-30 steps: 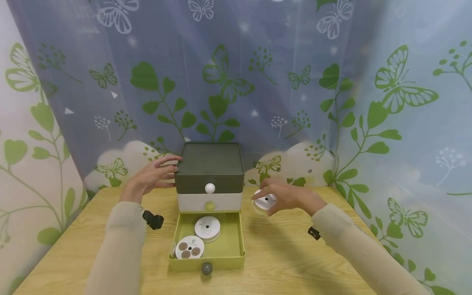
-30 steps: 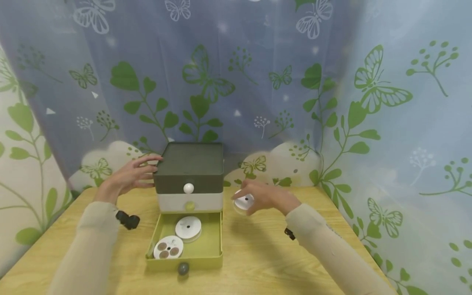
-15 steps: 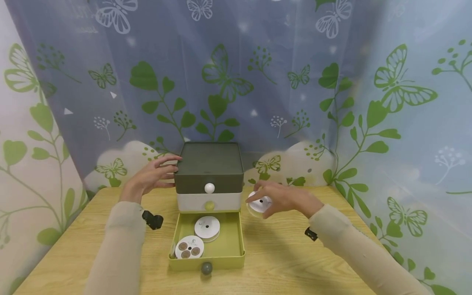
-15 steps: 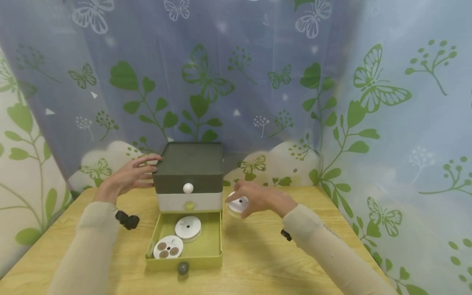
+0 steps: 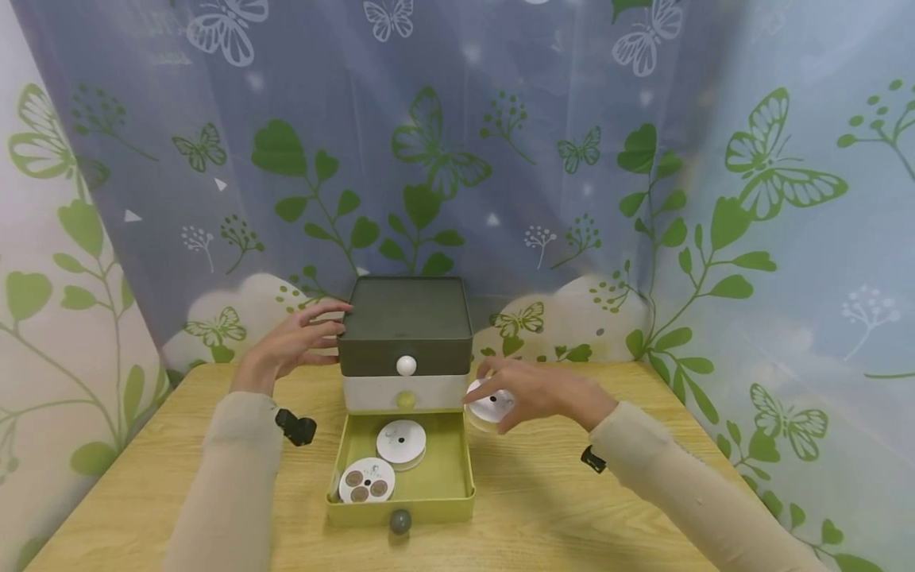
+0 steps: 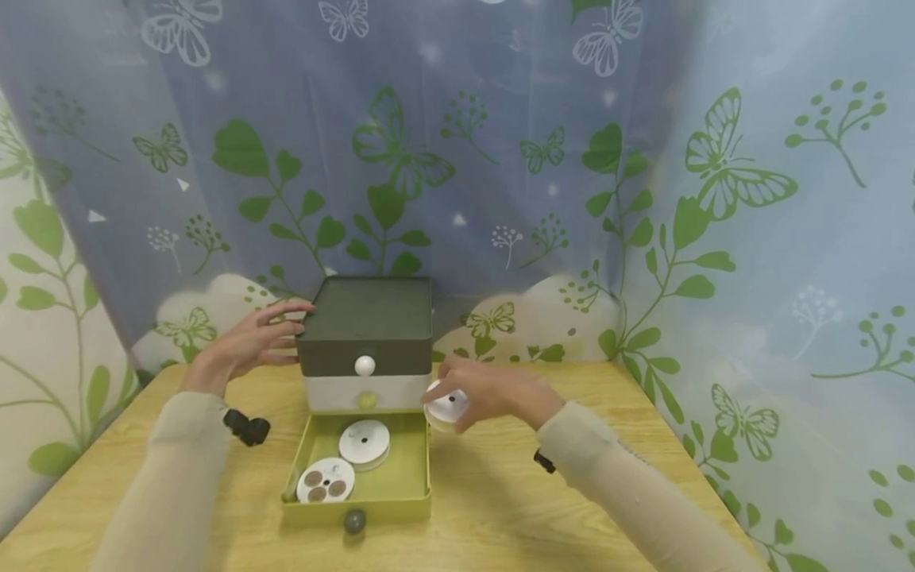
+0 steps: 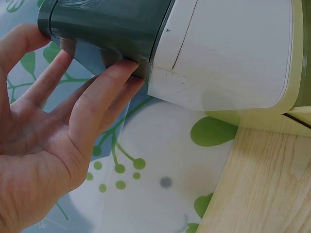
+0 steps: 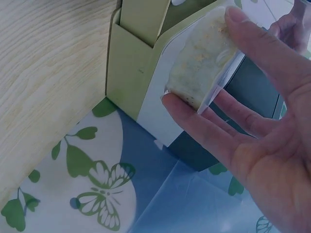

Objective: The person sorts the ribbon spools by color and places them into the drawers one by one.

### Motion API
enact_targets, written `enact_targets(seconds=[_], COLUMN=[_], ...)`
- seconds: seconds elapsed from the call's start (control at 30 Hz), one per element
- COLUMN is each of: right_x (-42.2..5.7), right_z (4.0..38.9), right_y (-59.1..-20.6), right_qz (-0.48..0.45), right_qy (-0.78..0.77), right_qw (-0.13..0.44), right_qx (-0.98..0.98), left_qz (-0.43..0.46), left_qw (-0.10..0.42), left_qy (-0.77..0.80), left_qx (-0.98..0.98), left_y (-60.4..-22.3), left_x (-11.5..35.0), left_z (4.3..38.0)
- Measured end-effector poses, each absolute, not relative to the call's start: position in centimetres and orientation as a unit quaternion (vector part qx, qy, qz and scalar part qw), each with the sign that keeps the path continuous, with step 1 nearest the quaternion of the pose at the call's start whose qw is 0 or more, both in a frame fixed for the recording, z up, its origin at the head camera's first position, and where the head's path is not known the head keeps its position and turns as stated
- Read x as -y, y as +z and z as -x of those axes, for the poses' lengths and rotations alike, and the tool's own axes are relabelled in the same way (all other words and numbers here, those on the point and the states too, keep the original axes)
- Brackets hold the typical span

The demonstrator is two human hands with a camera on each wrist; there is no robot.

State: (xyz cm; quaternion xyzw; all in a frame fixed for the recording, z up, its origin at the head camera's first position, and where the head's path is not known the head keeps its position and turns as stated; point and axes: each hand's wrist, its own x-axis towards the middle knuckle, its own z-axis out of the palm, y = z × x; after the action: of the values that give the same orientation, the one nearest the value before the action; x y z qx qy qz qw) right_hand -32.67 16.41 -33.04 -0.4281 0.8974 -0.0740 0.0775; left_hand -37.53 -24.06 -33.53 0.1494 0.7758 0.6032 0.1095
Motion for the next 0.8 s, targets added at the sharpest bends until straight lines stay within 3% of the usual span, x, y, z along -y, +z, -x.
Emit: enact_targets(seconds=[0.5, 0.8], right_x=[-14.1, -12.9], right_z=[31.9, 31.8], right_y=[-32.7, -33.5], right_qz=[0.478, 0.470], right_qy=[-0.027, -0.036], right_qw=[0.049, 0.079], right_qx=[-0.876, -0.878], left_qz=[-0.157, -0.150], left_qw=[0.109, 0.110], left_qy=[0.599, 0.600], left_qx=[-0.777, -0.778], left_y=[-33.4, -33.6], left_x=[24.2, 24.3], left_z=[37.6, 37.8])
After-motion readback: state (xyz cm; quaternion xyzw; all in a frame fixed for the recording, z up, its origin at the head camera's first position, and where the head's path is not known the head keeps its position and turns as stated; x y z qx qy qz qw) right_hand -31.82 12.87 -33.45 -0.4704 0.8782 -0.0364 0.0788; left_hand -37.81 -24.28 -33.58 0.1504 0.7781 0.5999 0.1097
